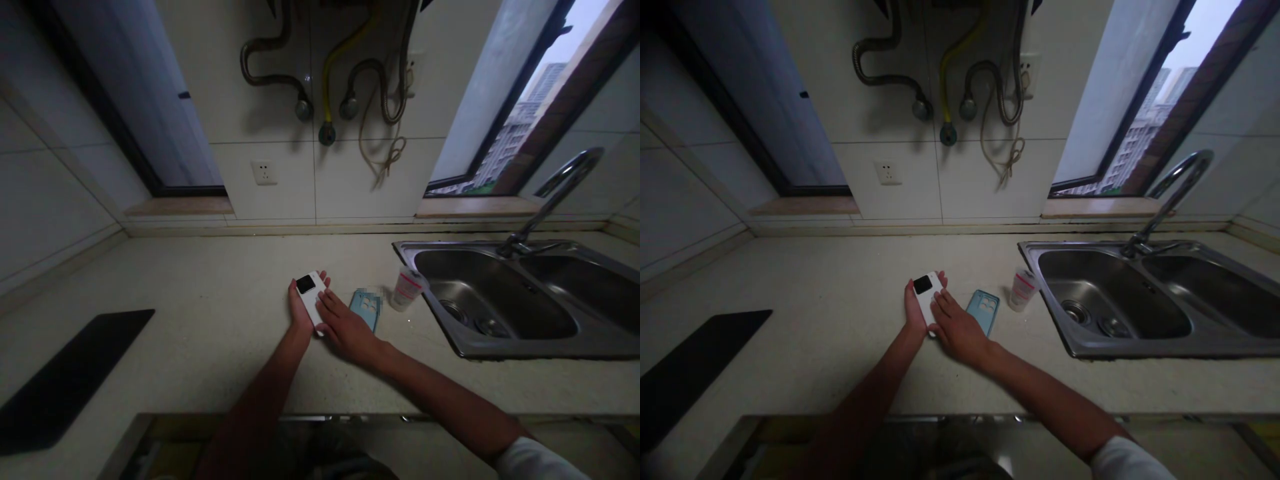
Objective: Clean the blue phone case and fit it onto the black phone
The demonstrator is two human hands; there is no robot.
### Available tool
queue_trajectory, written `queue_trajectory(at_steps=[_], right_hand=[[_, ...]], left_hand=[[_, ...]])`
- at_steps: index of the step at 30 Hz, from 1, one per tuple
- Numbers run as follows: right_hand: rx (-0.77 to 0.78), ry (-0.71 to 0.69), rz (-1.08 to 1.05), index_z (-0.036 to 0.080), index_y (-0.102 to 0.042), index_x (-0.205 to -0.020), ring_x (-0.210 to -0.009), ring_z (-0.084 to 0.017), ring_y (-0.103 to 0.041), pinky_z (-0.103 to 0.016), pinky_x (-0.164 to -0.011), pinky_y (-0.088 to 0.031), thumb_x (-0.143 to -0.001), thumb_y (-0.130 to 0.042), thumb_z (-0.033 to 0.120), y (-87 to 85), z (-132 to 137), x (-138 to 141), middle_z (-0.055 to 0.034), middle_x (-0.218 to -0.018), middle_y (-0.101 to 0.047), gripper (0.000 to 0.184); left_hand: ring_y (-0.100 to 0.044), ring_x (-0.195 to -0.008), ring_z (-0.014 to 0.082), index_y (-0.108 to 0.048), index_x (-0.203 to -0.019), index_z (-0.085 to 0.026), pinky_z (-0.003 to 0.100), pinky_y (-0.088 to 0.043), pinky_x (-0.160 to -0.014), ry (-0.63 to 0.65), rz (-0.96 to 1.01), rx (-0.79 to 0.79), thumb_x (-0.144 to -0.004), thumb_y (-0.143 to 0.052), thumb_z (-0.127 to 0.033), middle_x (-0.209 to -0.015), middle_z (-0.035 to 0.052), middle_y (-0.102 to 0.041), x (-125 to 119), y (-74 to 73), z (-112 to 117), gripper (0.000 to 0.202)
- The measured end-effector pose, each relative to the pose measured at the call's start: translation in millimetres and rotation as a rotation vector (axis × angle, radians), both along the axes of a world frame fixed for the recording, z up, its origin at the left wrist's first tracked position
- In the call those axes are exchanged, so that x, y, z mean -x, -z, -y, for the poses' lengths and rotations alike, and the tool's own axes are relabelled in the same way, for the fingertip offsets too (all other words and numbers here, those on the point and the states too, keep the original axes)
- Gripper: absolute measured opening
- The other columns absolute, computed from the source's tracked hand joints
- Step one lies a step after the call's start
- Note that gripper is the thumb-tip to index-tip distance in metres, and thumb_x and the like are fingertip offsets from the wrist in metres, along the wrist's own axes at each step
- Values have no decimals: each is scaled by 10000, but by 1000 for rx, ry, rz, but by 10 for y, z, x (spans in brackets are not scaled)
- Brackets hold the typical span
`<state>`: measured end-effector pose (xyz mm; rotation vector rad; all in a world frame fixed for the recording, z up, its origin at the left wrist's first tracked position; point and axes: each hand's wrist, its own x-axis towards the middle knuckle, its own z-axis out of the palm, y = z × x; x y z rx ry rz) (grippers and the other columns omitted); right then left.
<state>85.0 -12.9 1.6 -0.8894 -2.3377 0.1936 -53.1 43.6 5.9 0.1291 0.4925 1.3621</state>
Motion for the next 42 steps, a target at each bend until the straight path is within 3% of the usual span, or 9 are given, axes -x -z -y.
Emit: queue_trajectory(at_steps=[7,11,14,17,21,25,30,36,42], right_hand=[[-99,-88,39,192,-586,-1374,-1355,-291,-535,-552,-1153,-422,-945,-563,108,-31,52,3,-159,-1388,-620,437],[-169,-233,2,248,-632,-1323,-1306,-233,-586,-502,-1144,-445,-960,-533,95,-55,120,59,-93,-1336,-669,406],[-202,-272,-10,233,-648,-1304,-1285,-221,-605,-478,-1136,-455,-954,-546,92,-100,110,70,-95,-1342,-665,391],[-169,-270,-2,235,-652,-1305,-1284,-224,-606,-490,-1140,-441,-932,-566,91,-177,2,-10,-96,-1335,-669,409],[-48,-380,64,243,-648,-1312,-1314,-219,-579,-493,-1162,-405,-885,-570,58,-302,-178,-198,-73,-1305,-691,472],[79,-400,32,204,-647,-1311,-1368,-201,-522,-437,-1152,-433,-936,-507,100,-390,-246,-334,-89,-1364,-649,413],[132,-321,-117,248,-645,-1309,-1387,-184,-499,-459,-1178,-400,-1004,-460,218,-346,-270,-350,-67,-1413,-612,358],[11,-73,-310,272,-687,-1236,-1407,-219,-477,-558,-1203,-321,-998,-487,248,-191,-431,-322,-70,-1407,-619,312],[34,117,-439,248,-724,-1167,-1283,-227,-599,-483,-1134,-431,-992,-495,286,-170,-525,-362,-86,-1317,-684,290]], left_hand=[[-715,-852,243,-645,-1174,-49,365,-560,-840,-143,105,88,-942,-350,-585,-904,156,-724,102,29,-72,655],[-721,-897,247,-600,-1290,-20,359,-564,-868,-161,79,93,-958,-338,-548,-963,184,-733,66,35,-60,676],[-723,-948,256,-557,-1353,-6,368,-559,-907,-122,59,91,-960,-356,-543,-1015,201,-734,30,40,-35,695],[-716,-1009,264,-529,-1384,-1,379,-546,-950,-79,40,87,-970,-333,-540,-1073,215,-726,12,48,-27,707],[-689,-1095,277,-501,-1423,-25,411,-533,-976,-63,24,62,-964,-333,-533,-1165,220,-707,12,68,-41,705],[-676,-1121,291,-478,-1451,-43,425,-542,-950,-26,-1,56,-961,-336,-524,-1215,219,-693,27,66,-35,702],[-718,-979,273,-543,-1389,-82,391,-584,-829,106,-58,31,-956,-372,-518,-1085,177,-739,24,17,-2,638],[-689,-611,181,-681,-1037,-144,341,-597,-709,282,-27,9,-974,-424,-502,-757,65,-730,-97,-34,129,445],[-732,-775,258,-669,-997,-160,500,-582,-822,513,19,-20,-945,-420,-610,-855,89,-754,-113,-87,279,517]])
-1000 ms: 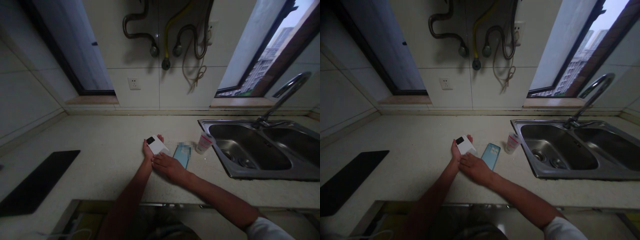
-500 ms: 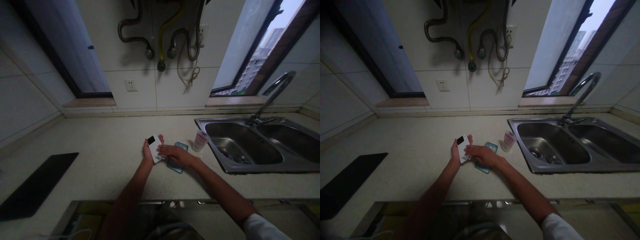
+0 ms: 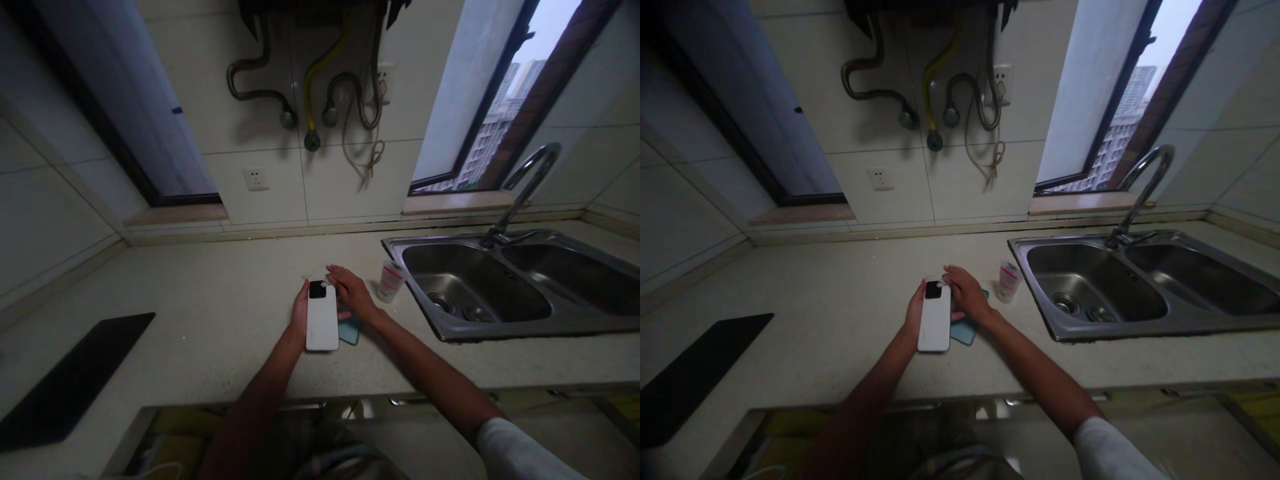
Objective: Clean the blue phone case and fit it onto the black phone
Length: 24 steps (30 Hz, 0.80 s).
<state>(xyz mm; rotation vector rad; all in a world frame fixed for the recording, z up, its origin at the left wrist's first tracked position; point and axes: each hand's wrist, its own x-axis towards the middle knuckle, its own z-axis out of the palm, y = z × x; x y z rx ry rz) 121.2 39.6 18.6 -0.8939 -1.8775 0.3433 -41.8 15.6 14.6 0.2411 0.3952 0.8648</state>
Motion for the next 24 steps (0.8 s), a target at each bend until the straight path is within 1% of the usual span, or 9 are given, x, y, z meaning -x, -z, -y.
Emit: queue_trajectory(at_steps=[3,8,12,14,16,18,20,22,24], right_hand=[[62,84,-3,247,-734,-1146,-1175,-219,-656,-428,-1057,-497,-988,-485,299,1,-2,-7,-81,-1226,-730,299],[104,206,-18,201,-737,-1108,-1114,-248,-658,-421,-1021,-487,-972,-484,324,-25,-19,-67,-116,-1159,-743,312],[149,258,-30,182,-726,-1065,-946,-231,-685,-354,-877,-518,-993,-426,343,-101,-7,-111,-101,-1029,-761,348],[170,256,-25,181,-715,-1067,-870,-212,-685,-313,-803,-513,-1008,-395,360,-143,21,-104,-85,-976,-761,371],[188,252,-13,188,-705,-1078,-861,-205,-685,-291,-779,-501,-1013,-385,370,-172,53,-87,-77,-979,-759,374],[211,253,8,200,-703,-1075,-873,-202,-689,-283,-781,-492,-1006,-399,369,-182,79,-78,-74,-997,-759,355],[243,261,37,211,-701,-1090,-838,-201,-691,-284,-768,-491,-988,-434,359,-175,91,-88,-66,-950,-761,322],[279,277,67,215,-688,-1140,-806,-204,-687,-294,-762,-497,-955,-488,340,-161,88,-115,-60,-910,-758,300],[310,291,93,205,-656,-1218,-843,-207,-685,-306,-792,-508,-915,-532,302,-152,69,-147,-71,-980,-756,341]], left_hand=[[-732,-781,283,-668,-979,-154,522,-578,-799,71,-29,13,-925,-433,-633,-859,112,-754,25,-17,14,536],[-718,-728,279,-662,-1016,-136,385,-559,-608,136,-191,-9,-896,-434,-660,-826,139,-733,72,-109,12,584],[-669,-670,221,-626,-1061,-147,304,-492,-527,-2,-300,-102,-893,-436,-606,-862,133,-709,139,-250,45,524],[-631,-644,182,-591,-1092,-186,267,-451,-497,-102,-461,-120,-881,-474,-554,-925,109,-702,167,-294,74,440],[-601,-643,154,-564,-1123,-210,234,-408,-480,-170,-719,-164,-863,-510,-527,-981,85,-689,180,-303,108,414],[-607,-721,148,-546,-1184,-228,225,-426,-532,-200,-1019,-289,-859,-531,-495,-1060,69,-671,177,-282,148,421],[-626,-904,175,-519,-1280,-227,264,-491,-712,-226,-1322,-485,-863,-546,-435,-1163,78,-649,165,-252,193,466],[-587,-1121,234,-465,-1388,-175,341,-463,-939,-244,-1615,-673,-869,-554,-391,-1272,136,-610,148,-226,246,569],[-517,-1250,301,-395,-1469,-106,400,-406,-1032,-222,-1876,-784,-869,-563,-380,-1349,206,-556,126,-212,305,681]])
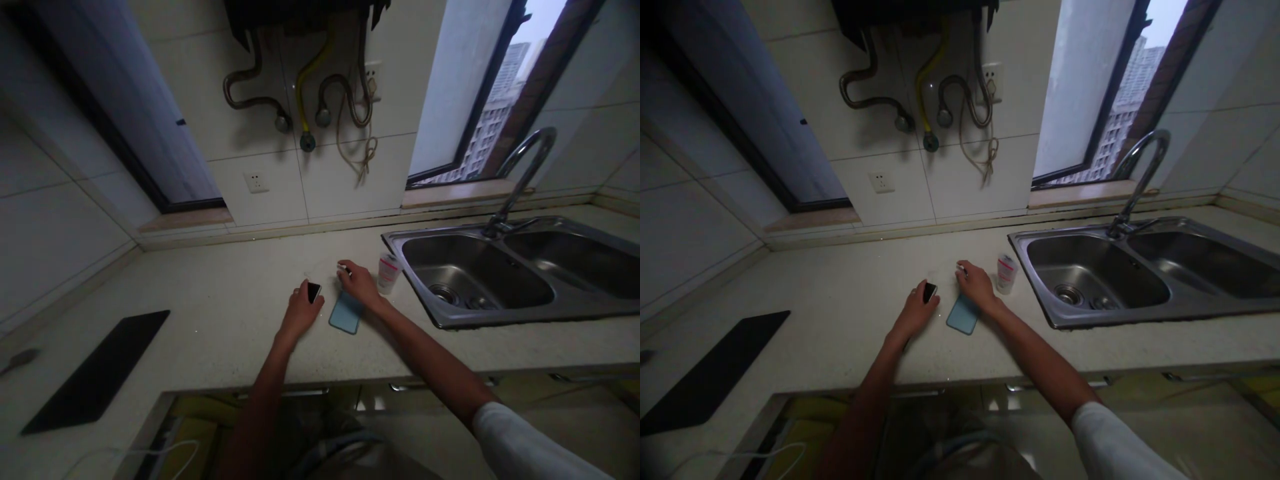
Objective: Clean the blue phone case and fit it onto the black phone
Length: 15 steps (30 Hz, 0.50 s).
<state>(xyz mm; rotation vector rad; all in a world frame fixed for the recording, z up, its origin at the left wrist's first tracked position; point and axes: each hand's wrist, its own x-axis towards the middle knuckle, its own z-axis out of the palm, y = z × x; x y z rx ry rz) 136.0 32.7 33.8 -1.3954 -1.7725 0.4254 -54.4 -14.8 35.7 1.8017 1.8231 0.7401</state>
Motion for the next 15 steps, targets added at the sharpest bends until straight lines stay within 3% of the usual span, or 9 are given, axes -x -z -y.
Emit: queue_trajectory(at_steps=[3,8,11,15], right_hand=[[51,8,33,162,-576,-1330,-952,-197,-678,-301,-856,-518,-892,-542,253,-10,-42,-34,-98,-1146,-724,449],[155,35,165,149,-480,-1423,-1056,-196,-667,-303,-914,-514,-908,-506,177,-72,-45,-90,-124,-1254,-684,516],[220,55,306,143,-572,-1329,-1151,-259,-641,-358,-974,-486,-902,-493,127,-127,24,-139,-170,-1266,-671,434],[304,77,470,127,-653,-1181,-1120,-303,-666,-384,-928,-499,-914,-456,106,-222,142,-154,-211,-1174,-698,332]], left_hand=[[-505,-1254,349,-325,-1530,-79,427,-417,-1008,-6,-260,22,-872,-566,-401,-1355,234,-543,-43,12,85,771],[-532,-1207,348,-340,-1536,-73,405,-440,-964,-36,-395,3,-864,-585,-435,-1289,225,-585,-131,63,167,801],[-554,-1178,334,-352,-1530,-59,389,-439,-965,-31,-396,-34,-859,-589,-441,-1253,223,-605,-184,90,184,807],[-582,-1157,313,-408,-1497,-68,363,-434,-977,-14,-366,-59,-834,-612,-451,-1231,209,-620,-264,72,195,791]])
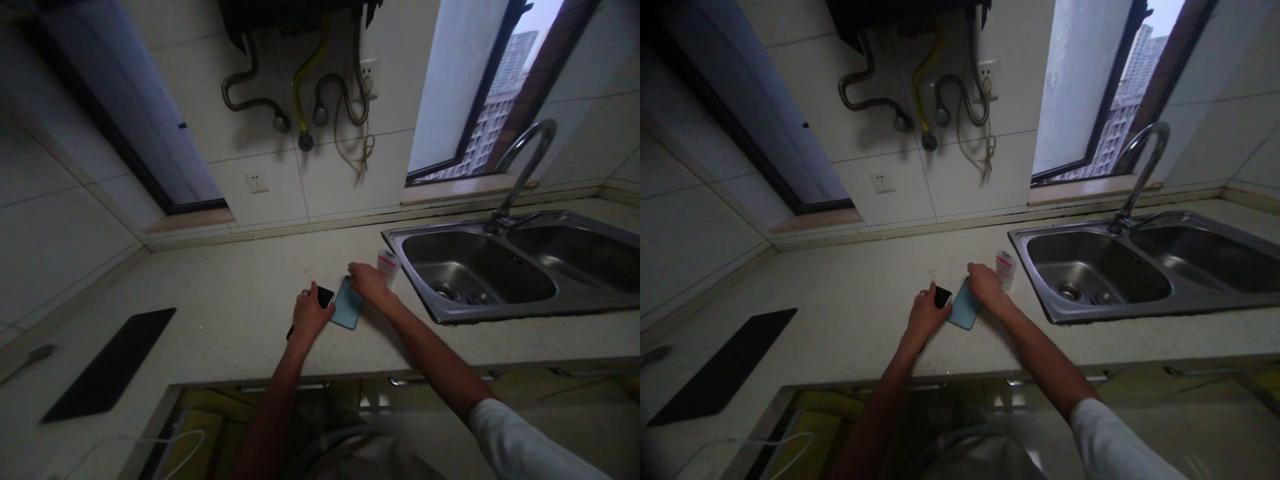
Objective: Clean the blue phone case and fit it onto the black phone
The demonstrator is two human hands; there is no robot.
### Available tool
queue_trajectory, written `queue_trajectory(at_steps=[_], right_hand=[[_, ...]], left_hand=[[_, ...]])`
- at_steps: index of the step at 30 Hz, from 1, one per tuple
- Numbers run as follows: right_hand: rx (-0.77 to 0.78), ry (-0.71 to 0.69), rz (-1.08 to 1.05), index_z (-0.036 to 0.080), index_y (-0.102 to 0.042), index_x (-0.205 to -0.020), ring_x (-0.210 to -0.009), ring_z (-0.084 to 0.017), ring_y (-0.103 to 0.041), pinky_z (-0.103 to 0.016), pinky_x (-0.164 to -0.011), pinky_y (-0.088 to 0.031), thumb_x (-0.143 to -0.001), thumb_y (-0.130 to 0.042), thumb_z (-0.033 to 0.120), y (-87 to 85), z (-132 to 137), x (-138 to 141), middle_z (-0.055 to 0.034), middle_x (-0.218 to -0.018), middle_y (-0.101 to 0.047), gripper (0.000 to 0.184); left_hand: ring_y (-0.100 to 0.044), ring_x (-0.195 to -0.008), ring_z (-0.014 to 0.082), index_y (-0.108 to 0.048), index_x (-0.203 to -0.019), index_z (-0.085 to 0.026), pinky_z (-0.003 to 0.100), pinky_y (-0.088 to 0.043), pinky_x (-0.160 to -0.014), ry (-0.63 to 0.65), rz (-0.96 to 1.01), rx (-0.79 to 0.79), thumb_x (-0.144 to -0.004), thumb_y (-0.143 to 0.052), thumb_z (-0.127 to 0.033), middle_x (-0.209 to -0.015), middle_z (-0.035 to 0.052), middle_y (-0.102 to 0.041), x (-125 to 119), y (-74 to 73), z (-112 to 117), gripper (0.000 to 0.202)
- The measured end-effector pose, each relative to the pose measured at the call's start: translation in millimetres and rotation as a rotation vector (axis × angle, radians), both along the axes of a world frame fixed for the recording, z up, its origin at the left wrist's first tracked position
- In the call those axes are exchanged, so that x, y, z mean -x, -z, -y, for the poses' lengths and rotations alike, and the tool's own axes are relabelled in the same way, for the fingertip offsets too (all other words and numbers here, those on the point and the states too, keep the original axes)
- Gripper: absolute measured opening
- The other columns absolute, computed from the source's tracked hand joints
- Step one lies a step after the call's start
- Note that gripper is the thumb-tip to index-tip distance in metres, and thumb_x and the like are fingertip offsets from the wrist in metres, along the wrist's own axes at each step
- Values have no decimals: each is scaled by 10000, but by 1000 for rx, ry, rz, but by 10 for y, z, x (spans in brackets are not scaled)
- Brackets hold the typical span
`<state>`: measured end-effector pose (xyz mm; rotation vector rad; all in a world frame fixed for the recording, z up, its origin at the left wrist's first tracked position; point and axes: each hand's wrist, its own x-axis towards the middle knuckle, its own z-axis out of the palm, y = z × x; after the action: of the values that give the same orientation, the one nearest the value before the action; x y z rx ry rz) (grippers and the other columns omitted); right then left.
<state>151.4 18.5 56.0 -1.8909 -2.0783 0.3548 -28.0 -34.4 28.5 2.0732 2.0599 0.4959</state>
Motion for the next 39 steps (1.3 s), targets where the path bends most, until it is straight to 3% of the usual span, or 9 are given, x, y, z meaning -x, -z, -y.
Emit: queue_trajectory(at_steps=[7,14,18,23,25,27,31,35,39], right_hand=[[78,-5,149,112,-720,-1009,-1008,-326,-713,-379,-813,-529,-911,-485,102,-86,327,-142,-245,-1056,-729,255],[90,56,248,110,-652,-1150,-946,-339,-722,-404,-755,-533,-919,-434,93,3,846,-507,-233,-1058,-723,319],[37,72,241,121,-637,-1177,-1047,-346,-689,-411,-813,-521,-944,-427,138,6,1000,-579,-229,-1150,-699,314],[-23,-64,-233,161,-656,-1164,-1127,-314,-654,-408,-974,-457,-920,-546,238,154,920,-494,-175,-1186,-711,278],[1,-103,-578,171,-667,-1124,-1118,-307,-650,-419,-1000,-434,-862,-600,203,281,808,-452,-146,-1157,-727,273],[-3,-104,-682,193,-667,-1083,-1099,-279,-649,-406,-1002,-434,-817,-621,177,411,680,-434,-102,-1134,-736,270],[12,-86,-884,185,-647,-930,-926,-220,-662,-357,-905,-483,-714,-658,157,578,451,-449,-54,-968,-743,218],[78,-110,-1126,185,-576,-744,-705,-160,-620,-281,-716,-493,-664,-690,229,606,348,-447,-1,-738,-671,146],[139,-121,-1359,191,-557,-732,-687,-148,-609,-264,-664,-487,-657,-710,327,587,388,-414,-4,-742,-653,218]], left_hand=[[-588,-1213,337,-435,-1467,-107,357,-443,-958,23,61,60,-817,-623,-491,-1309,226,-592,-115,-158,20,778],[-614,-1164,386,-394,-1465,-97,418,-473,-908,51,43,78,-869,-566,-540,-1295,264,-583,-426,-280,-79,762],[-628,-1129,389,-405,-1446,-52,431,-490,-887,96,-21,64,-856,-597,-509,-1246,267,-604,-698,-290,-202,770],[-642,-1111,388,-424,-1430,13,428,-498,-882,103,-95,61,-883,-592,-465,-1228,302,-604,-948,-255,-340,746],[-637,-1126,383,-413,-1444,17,415,-500,-885,108,-117,62,-876,-615,-436,-1248,308,-597,-1002,-227,-389,754],[-630,-1139,388,-399,-1456,26,416,-503,-887,112,-133,70,-868,-629,-419,-1266,316,-590,-1033,-193,-431,772],[-615,-1156,396,-394,-1470,17,428,-493,-913,118,-145,71,-887,-601,-443,-1294,328,-572,-1064,-123,-465,771],[-551,-1222,405,-387,-1481,11,444,-474,-950,104,-161,60,-915,-544,-463,-1334,332,-539,-1092,-44,-446,754],[-496,-1258,396,-371,-1504,-23,448,-477,-947,64,-181,73,-942,-469,-498,-1373,315,-517,-1088,40,-432,742]])
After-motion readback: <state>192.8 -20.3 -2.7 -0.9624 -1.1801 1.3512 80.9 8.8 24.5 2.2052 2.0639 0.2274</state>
